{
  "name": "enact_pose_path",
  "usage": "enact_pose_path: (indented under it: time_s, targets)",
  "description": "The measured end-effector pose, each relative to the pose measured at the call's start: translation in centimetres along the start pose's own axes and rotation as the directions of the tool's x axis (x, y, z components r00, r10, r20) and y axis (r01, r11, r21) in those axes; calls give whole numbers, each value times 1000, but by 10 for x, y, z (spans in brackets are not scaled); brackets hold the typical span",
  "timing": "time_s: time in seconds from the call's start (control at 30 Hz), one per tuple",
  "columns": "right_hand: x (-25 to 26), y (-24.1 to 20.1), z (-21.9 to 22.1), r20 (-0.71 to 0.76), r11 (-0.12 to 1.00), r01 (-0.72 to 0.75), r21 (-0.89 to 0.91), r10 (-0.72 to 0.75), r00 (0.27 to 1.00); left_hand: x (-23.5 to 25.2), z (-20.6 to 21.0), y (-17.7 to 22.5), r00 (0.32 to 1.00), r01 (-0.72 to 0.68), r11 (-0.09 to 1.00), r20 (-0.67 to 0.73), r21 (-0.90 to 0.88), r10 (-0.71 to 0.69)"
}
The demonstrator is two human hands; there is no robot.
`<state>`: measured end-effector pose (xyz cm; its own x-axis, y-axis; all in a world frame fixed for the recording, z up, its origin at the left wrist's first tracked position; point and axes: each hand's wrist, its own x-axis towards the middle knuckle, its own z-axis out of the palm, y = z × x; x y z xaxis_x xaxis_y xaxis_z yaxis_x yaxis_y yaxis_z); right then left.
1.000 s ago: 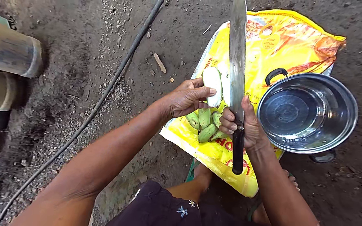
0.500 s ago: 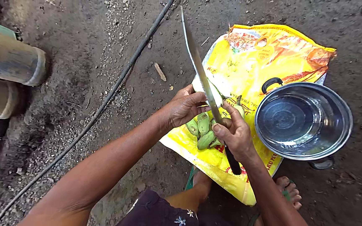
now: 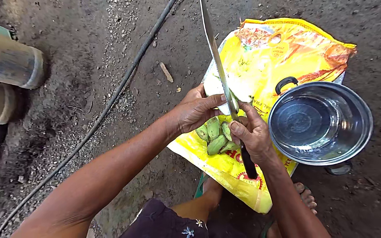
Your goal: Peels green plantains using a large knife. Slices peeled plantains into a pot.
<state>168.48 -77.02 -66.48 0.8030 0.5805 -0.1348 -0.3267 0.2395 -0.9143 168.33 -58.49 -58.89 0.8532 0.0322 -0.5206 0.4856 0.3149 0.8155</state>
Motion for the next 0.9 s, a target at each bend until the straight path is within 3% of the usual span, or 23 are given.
enact_pose_path:
  time_s: [0.3, 0.43, 0.73, 0.9]
  targets:
    - [7, -2, -21, 125, 999, -14, -47, 20, 992, 0, -5, 8, 999, 29, 994, 42, 107, -34]
    - [7, 1, -20, 93, 1000, -8, 16, 7, 996, -6, 0, 12, 989, 90, 983, 98, 160, -107]
    - [2, -9, -28, 200, 993, -78, 86, 60, 978, -6, 9, 14, 988, 102, 971, 92, 215, -124]
    - [1, -2, -23, 130, 992, -29, 123, 12, 991, -2, 7, 11, 987, 39, 919, 129, 393, -97]
